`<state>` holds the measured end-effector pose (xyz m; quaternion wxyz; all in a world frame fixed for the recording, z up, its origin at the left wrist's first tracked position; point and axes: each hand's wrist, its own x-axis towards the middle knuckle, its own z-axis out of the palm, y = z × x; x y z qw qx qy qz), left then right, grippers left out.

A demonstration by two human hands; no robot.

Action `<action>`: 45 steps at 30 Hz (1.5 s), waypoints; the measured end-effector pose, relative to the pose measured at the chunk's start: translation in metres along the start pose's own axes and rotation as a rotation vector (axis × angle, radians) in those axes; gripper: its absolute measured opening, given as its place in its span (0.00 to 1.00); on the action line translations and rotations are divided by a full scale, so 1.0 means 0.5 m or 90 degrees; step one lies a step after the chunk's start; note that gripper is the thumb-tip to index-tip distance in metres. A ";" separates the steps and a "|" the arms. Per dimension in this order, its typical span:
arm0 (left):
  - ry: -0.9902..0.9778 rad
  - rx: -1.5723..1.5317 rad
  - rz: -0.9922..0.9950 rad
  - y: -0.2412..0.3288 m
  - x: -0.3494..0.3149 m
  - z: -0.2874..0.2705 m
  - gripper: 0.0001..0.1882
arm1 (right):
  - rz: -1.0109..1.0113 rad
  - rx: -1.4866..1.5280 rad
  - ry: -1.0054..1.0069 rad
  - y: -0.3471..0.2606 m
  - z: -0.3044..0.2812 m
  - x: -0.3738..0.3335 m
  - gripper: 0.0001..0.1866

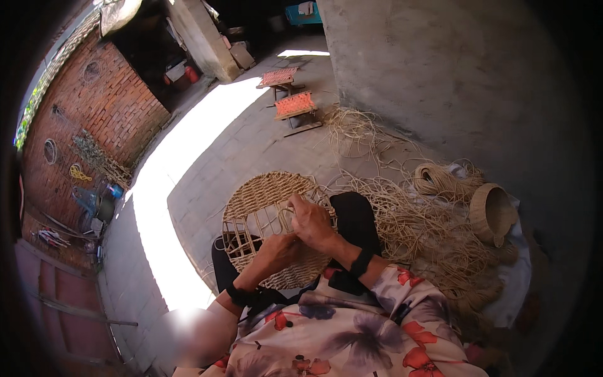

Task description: The recorder is weaving thin wooden or bamboo strips into a circular basket base.

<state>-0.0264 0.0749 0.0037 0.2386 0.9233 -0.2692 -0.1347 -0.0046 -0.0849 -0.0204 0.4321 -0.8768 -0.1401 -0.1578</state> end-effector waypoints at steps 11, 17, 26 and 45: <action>-0.117 -0.273 -0.100 -0.010 0.006 -0.031 0.18 | 0.022 -0.049 0.020 -0.005 -0.102 -0.052 0.09; -0.100 -0.254 -0.078 -0.010 0.011 -0.015 0.18 | -0.237 -0.276 -0.031 0.013 -0.063 -0.040 0.07; 0.071 0.007 -0.087 0.056 -0.003 -0.069 0.13 | 0.172 0.078 0.094 0.080 -0.169 -0.096 0.05; 0.191 0.138 0.100 0.083 0.073 0.006 0.08 | -0.032 -0.001 0.081 0.082 -0.152 -0.084 0.06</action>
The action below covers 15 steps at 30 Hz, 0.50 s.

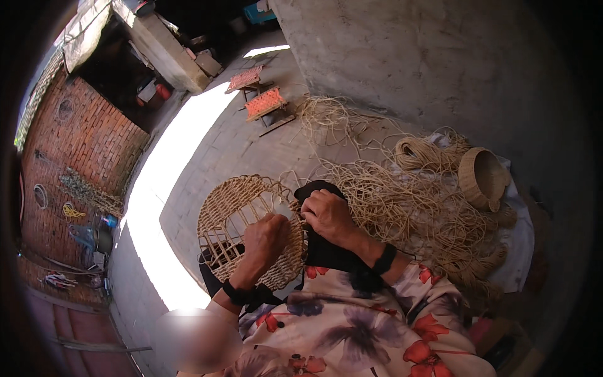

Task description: The recorder is weaving thin wooden or bamboo strips into a circular basket base.

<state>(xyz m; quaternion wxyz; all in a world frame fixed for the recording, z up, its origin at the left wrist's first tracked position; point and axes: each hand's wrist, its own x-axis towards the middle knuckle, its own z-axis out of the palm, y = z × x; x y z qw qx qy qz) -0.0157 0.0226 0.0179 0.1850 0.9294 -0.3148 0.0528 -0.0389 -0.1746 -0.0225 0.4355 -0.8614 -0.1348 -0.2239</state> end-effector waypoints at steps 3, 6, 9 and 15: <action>0.028 0.032 0.004 0.005 0.002 0.012 0.07 | -0.058 -0.085 -0.035 -0.005 0.005 -0.006 0.05; 0.035 0.025 -0.011 0.002 -0.001 0.022 0.07 | -0.102 -0.111 -0.044 -0.008 0.018 -0.002 0.06; 0.032 0.000 0.012 0.004 0.002 0.029 0.06 | -0.147 -0.157 0.008 0.004 0.027 -0.010 0.05; 0.112 -0.120 -0.001 0.025 -0.018 0.001 0.05 | -0.108 -0.213 0.052 0.031 0.014 -0.015 0.05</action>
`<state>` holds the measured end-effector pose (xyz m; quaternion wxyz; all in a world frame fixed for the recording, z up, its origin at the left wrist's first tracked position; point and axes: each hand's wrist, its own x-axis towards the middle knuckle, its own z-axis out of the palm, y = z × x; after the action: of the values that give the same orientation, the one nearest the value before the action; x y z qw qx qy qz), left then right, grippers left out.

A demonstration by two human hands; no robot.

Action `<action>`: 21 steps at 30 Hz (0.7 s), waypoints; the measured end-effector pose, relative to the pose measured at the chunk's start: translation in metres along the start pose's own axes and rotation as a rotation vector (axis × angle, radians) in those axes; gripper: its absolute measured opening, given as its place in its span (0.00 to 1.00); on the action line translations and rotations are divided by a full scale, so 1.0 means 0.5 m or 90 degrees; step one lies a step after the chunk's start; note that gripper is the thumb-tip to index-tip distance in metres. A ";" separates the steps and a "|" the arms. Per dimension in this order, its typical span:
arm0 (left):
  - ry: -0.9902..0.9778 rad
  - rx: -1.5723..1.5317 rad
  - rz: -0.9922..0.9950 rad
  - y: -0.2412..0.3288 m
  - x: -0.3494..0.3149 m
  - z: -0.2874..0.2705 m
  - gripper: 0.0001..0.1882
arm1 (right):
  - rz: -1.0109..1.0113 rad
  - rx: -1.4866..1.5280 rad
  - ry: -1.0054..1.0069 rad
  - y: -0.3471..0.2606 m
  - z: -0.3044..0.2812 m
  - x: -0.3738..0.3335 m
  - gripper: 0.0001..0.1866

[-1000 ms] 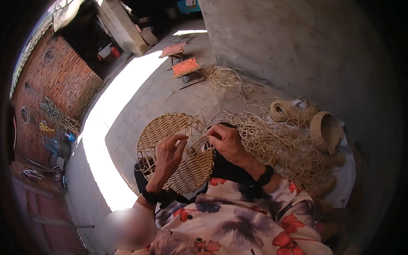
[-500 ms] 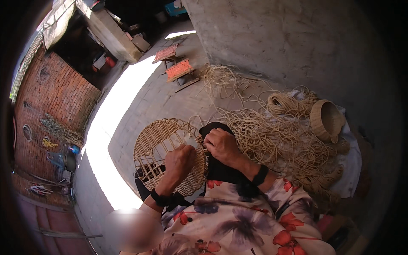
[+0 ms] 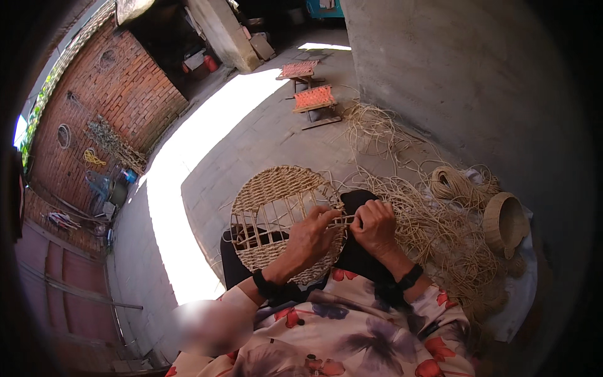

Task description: The recorder is weaving thin wooden or bamboo strips into a circular basket base.

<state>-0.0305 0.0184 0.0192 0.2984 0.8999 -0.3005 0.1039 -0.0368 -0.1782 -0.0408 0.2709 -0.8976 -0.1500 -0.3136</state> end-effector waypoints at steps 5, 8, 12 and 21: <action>0.014 0.018 0.020 -0.055 -0.075 -0.066 0.09 | 0.062 -0.078 -0.026 -0.012 -0.027 -0.002 0.08; 0.012 0.043 0.042 -0.089 -0.109 -0.064 0.08 | -0.150 -0.122 -0.085 -0.024 -0.023 0.004 0.06; 0.044 0.029 0.048 -0.079 -0.113 -0.054 0.08 | -0.123 -0.133 -0.080 -0.024 -0.021 0.002 0.04; 0.041 0.022 0.032 -0.072 -0.110 -0.049 0.11 | -0.077 -0.139 -0.008 -0.016 -0.028 0.028 0.02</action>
<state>-0.0529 0.0825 0.0018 0.2897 0.8934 -0.3114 0.1450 -0.0366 -0.1786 -0.0196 0.1513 -0.9129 -0.1708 -0.3384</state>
